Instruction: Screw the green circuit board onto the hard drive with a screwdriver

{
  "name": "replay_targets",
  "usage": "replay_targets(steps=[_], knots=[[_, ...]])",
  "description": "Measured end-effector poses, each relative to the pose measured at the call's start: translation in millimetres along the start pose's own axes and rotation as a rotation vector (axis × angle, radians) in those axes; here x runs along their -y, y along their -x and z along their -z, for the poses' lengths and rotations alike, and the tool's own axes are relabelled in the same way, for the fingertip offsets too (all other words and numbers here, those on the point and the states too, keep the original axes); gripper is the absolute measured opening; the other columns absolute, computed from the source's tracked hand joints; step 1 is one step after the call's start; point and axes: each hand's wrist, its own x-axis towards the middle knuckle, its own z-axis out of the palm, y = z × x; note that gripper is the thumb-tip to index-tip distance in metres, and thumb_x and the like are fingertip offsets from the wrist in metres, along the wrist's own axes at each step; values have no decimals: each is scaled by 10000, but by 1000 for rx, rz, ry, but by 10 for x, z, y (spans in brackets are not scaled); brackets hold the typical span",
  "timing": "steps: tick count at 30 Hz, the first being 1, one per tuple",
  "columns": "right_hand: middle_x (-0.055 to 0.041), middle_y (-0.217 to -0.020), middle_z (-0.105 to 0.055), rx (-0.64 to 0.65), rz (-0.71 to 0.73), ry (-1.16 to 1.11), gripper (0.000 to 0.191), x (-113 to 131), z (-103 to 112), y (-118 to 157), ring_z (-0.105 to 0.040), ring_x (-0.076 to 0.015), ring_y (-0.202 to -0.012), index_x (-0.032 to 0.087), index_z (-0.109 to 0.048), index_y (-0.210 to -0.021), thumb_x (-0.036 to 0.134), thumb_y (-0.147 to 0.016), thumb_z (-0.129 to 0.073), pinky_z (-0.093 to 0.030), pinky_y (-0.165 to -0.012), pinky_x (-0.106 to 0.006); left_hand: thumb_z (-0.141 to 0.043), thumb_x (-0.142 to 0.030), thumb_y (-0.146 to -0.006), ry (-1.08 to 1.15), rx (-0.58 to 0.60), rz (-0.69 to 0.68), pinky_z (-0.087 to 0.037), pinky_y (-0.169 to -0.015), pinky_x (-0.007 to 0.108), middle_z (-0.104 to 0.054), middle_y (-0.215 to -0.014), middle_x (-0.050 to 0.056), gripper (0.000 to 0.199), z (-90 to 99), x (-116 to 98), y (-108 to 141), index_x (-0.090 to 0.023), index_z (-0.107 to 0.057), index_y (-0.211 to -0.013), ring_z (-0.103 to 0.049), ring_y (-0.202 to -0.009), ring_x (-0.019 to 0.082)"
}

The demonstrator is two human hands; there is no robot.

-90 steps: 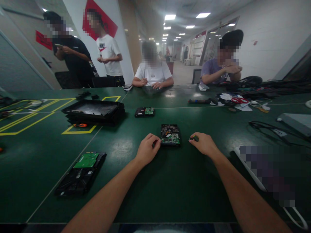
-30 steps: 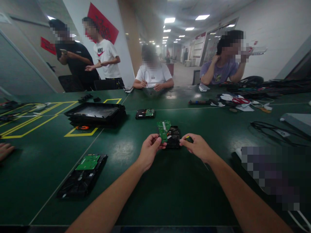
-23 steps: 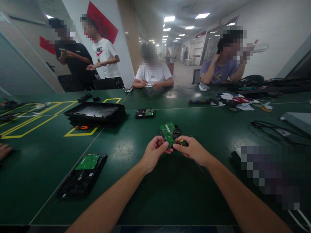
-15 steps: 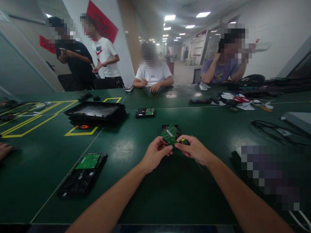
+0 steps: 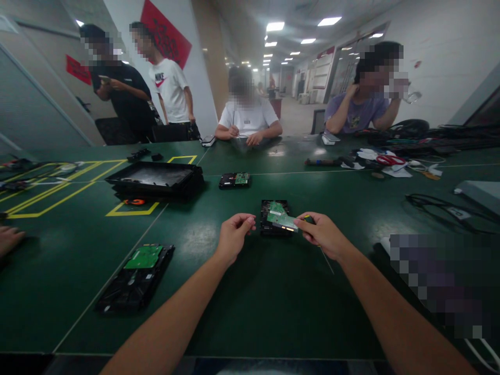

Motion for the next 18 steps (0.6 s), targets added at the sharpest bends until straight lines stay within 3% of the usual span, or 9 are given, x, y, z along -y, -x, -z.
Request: replay_targets(steps=[5,11,18], knots=[[46,-617,-532,5,-31,11,383,-77,15,-44,-416,-78,-515,180,-684,-1033,497,-850,-795,-240,-451,-218,-691,-598,-884,4,0,45,-470,-586,258,-662,-733,8,418,-18,21,-2,-181,-663,-901,-616,-633,134],[46,-618,-526,5,-64,-5,345,-50,-42,-37,-409,-65,-499,161,-673,-1032,452,-875,-773,-216,-428,-202,-819,-433,-792,-142,-2,-48,-450,-621,246,-642,-771,-15,330,6,35,1,-187,-667,-950,-583,-677,127],[39,-610,-539,4,-103,-23,348,-29,-95,-22,-413,-65,-489,150,-670,-1027,444,-875,-778,-212,-416,-199,-695,-369,-894,-312,56,-128,-473,-726,282,-710,-858,19,206,39,100,-17,-203,-740,-1008,-628,-778,163]])
